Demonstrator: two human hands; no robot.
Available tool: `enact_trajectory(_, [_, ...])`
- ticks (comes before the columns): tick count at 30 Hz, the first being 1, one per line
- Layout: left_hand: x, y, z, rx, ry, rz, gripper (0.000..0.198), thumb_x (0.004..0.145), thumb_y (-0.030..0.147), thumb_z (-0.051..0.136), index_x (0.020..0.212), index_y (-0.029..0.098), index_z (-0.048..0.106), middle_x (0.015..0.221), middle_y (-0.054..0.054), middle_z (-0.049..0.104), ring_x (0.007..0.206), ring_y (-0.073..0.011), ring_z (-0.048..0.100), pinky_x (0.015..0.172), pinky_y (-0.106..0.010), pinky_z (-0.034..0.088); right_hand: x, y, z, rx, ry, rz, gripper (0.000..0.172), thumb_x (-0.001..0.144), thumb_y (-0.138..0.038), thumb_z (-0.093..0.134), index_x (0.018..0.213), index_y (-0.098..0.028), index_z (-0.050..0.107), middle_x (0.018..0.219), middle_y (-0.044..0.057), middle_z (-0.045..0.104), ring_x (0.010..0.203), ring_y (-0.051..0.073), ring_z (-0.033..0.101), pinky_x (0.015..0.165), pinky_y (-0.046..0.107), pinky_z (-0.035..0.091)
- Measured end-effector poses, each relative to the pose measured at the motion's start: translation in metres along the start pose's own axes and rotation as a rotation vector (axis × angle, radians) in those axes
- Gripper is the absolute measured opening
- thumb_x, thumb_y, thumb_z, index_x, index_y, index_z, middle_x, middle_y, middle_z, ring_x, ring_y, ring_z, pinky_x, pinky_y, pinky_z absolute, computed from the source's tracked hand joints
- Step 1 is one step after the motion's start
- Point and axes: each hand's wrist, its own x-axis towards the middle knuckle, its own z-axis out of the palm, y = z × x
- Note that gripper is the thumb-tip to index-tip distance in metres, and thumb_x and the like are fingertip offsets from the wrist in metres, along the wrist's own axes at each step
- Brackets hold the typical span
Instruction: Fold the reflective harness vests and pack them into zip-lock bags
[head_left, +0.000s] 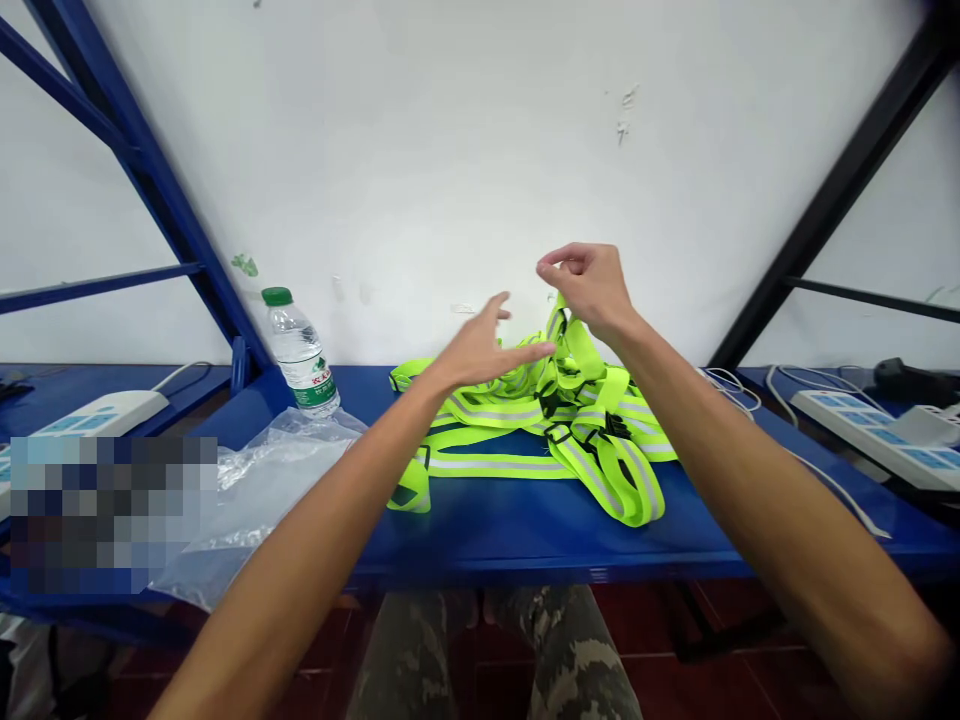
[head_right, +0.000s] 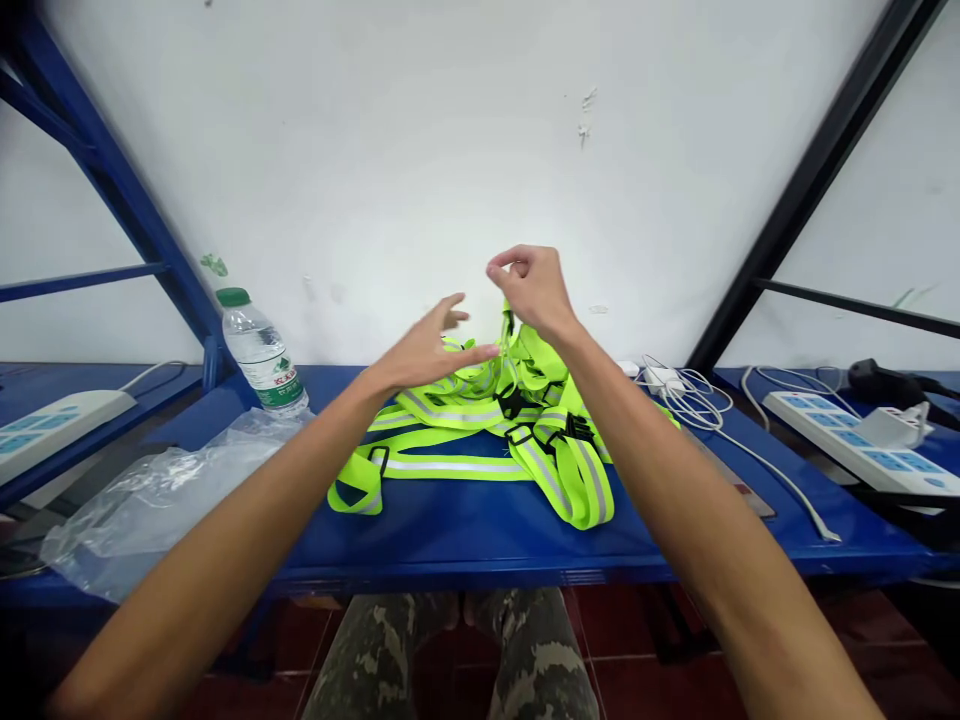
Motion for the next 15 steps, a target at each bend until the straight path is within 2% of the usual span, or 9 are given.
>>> enact_trajectory(2, [0.013, 0.008, 0.014, -0.194, -0.038, 0.058, 0.081, 0.077, 0.043, 0.072, 0.145, 0.010, 0.041, 0.126, -0.019, 0.064, 0.105, -0.0266, 0.065, 0.086, -0.036, 0.052, -0.005, -0.011, 0.006, -0.015, -0.067, -0.037, 0.012, 0.081, -0.026, 0.066, 0.082, -0.015, 0.069, 0.057, -0.002, 0.045, 0.057, 0.012, 0.045, 0.057, 0.029, 0.040])
enact_trajectory(4, [0.026, 0.008, 0.017, -0.301, 0.039, 0.104, 0.058, 0.076, 0.027, 0.070, 0.130, 0.010, 0.056, 0.116, -0.015, 0.068, 0.096, -0.0232, 0.066, 0.081, -0.034, 0.052, -0.011, -0.015, 0.004, -0.030, -0.144, -0.059, 0.019, 0.078, -0.032, 0.072, 0.086, -0.016, 0.069, 0.070, 0.003, 0.057, 0.070, 0.016, 0.055, 0.064, 0.032, 0.046])
enact_trajectory(6, [0.037, 0.004, 0.009, -0.362, 0.141, 0.098, 0.039, 0.074, 0.016, 0.064, 0.112, 0.010, 0.065, 0.106, -0.011, 0.070, 0.085, -0.0192, 0.066, 0.076, -0.031, 0.052, -0.015, -0.013, -0.007, -0.039, -0.232, -0.025, 0.038, 0.070, -0.036, 0.081, 0.100, -0.017, 0.069, 0.085, 0.006, 0.064, 0.078, 0.020, 0.059, 0.067, 0.034, 0.049])
enact_trajectory(8, [0.045, -0.002, -0.005, -0.397, 0.228, 0.024, 0.028, 0.073, 0.012, 0.058, 0.099, 0.012, 0.069, 0.095, -0.008, 0.071, 0.069, -0.0150, 0.063, 0.067, -0.030, 0.051, -0.017, -0.006, -0.022, -0.042, -0.374, 0.071, 0.061, 0.065, -0.037, 0.085, 0.119, -0.018, 0.063, 0.090, 0.007, 0.067, 0.076, 0.021, 0.061, 0.064, 0.034, 0.049])
enact_trajectory(9, [0.048, -0.004, -0.014, -0.411, 0.275, -0.024, 0.025, 0.074, 0.012, 0.056, 0.095, 0.013, 0.069, 0.091, -0.007, 0.070, 0.063, -0.0135, 0.061, 0.063, -0.029, 0.050, -0.017, -0.001, -0.029, -0.055, -0.475, 0.117, 0.066, 0.064, -0.037, 0.085, 0.123, -0.018, 0.061, 0.088, 0.007, 0.069, 0.072, 0.020, 0.061, 0.061, 0.033, 0.049])
enact_trajectory(11, [0.052, -0.009, -0.031, -0.437, 0.399, -0.108, 0.025, 0.076, 0.014, 0.054, 0.094, 0.014, 0.070, 0.087, -0.007, 0.069, 0.057, -0.0126, 0.058, 0.059, -0.029, 0.048, -0.016, 0.011, -0.039, -0.138, -0.715, 0.154, 0.053, 0.066, -0.036, 0.083, 0.114, -0.018, 0.067, 0.080, 0.005, 0.069, 0.066, 0.019, 0.060, 0.059, 0.032, 0.047])
enact_trajectory(13, [0.054, -0.015, -0.046, -0.469, 0.543, -0.171, 0.028, 0.078, 0.018, 0.054, 0.101, 0.016, 0.069, 0.084, -0.007, 0.068, 0.058, -0.0138, 0.058, 0.057, -0.029, 0.047, -0.013, 0.023, -0.044, -0.319, -0.902, 0.124, 0.026, 0.070, -0.036, 0.078, 0.087, -0.017, 0.073, 0.066, 0.002, 0.064, 0.063, 0.019, 0.058, 0.059, 0.031, 0.044])
enact_trajectory(14, [0.055, -0.019, -0.052, -0.484, 0.570, -0.200, 0.030, 0.079, 0.022, 0.055, 0.106, 0.018, 0.067, 0.083, -0.007, 0.067, 0.060, -0.0148, 0.058, 0.057, -0.028, 0.046, -0.012, 0.029, -0.044, -0.432, -0.924, 0.105, 0.019, 0.072, -0.035, 0.075, 0.075, -0.016, 0.071, 0.060, 0.002, 0.060, 0.062, 0.018, 0.057, 0.059, 0.030, 0.043])
enact_trajectory(15, [0.055, -0.023, -0.058, -0.499, 0.563, -0.228, 0.034, 0.080, 0.025, 0.056, 0.112, 0.019, 0.065, 0.081, -0.006, 0.066, 0.061, -0.0156, 0.058, 0.056, -0.028, 0.045, -0.011, 0.035, -0.044, -0.540, -0.886, 0.093, 0.019, 0.075, -0.034, 0.072, 0.068, -0.016, 0.069, 0.057, 0.002, 0.057, 0.061, 0.018, 0.057, 0.060, 0.030, 0.042])
